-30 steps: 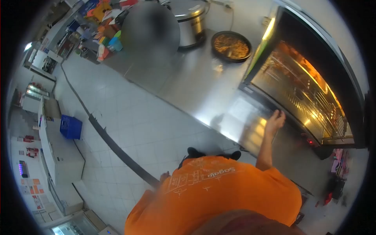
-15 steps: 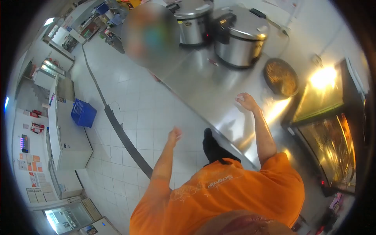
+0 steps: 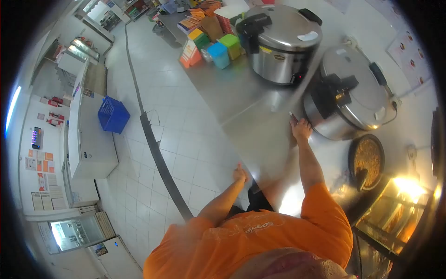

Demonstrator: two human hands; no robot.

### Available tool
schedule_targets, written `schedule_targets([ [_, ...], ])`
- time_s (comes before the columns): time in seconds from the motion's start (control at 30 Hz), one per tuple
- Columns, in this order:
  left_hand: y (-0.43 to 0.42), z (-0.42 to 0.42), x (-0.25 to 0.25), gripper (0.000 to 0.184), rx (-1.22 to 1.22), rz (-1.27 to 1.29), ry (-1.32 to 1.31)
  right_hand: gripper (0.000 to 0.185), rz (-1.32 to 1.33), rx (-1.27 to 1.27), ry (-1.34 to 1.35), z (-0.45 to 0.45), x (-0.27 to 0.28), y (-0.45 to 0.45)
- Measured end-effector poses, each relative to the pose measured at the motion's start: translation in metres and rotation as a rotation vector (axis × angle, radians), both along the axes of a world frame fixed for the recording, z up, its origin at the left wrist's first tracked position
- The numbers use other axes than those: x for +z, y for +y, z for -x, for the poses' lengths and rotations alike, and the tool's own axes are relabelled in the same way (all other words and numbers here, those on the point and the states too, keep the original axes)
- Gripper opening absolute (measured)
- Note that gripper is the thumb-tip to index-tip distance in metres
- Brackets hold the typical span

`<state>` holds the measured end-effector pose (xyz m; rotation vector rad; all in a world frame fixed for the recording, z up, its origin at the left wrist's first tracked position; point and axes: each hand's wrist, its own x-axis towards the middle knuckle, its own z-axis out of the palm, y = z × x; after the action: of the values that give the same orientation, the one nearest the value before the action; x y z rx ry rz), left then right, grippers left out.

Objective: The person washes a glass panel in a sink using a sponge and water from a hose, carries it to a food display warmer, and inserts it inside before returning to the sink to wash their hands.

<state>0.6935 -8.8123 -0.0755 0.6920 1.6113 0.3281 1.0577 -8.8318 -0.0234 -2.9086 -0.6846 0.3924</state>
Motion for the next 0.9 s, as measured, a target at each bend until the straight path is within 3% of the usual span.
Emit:
schedule_targets([
  [0.1,0.038,0.013,0.024,0.07,-0.041,-0.045,0.122,0.078,0.035,-0.005,0.091,0.0,0.013,0.017],
  [0.2,0.074,0.029,0.05,0.07,-0.019,-0.291,0.222,0.079,-0.057,-0.044,0.087,0.012,0.015,0.033],
  [0.3,0.122,0.087,-0.021,0.067,-0.103,-0.558,0.243,0.077,-0.137,-0.091,0.022,0.053,0.023,0.061],
  [0.4,0.163,0.119,0.065,0.059,0.006,-0.413,0.075,0.074,-0.264,-0.093,0.051,0.101,0.047,0.105],
  [0.57,0.284,0.211,0.128,0.052,-0.226,-0.71,0.233,0.071,-0.455,-0.098,0.15,0.19,0.076,0.228],
  [0.63,0.33,0.24,0.19,0.048,-0.291,-0.738,0.301,0.069,-0.496,-0.056,0.193,0.231,0.102,0.277],
  [0.77,0.449,0.297,0.212,0.05,-0.264,-0.92,0.304,0.065,-0.72,0.051,0.181,0.275,0.122,0.4],
  [0.8,0.478,0.302,0.22,0.052,-0.165,-1.068,0.094,0.065,-0.741,0.061,0.187,0.283,0.13,0.436],
  [0.9,0.559,0.324,0.264,0.054,-0.285,-0.92,0.363,0.064,-0.762,0.078,0.182,0.297,0.146,0.521],
])
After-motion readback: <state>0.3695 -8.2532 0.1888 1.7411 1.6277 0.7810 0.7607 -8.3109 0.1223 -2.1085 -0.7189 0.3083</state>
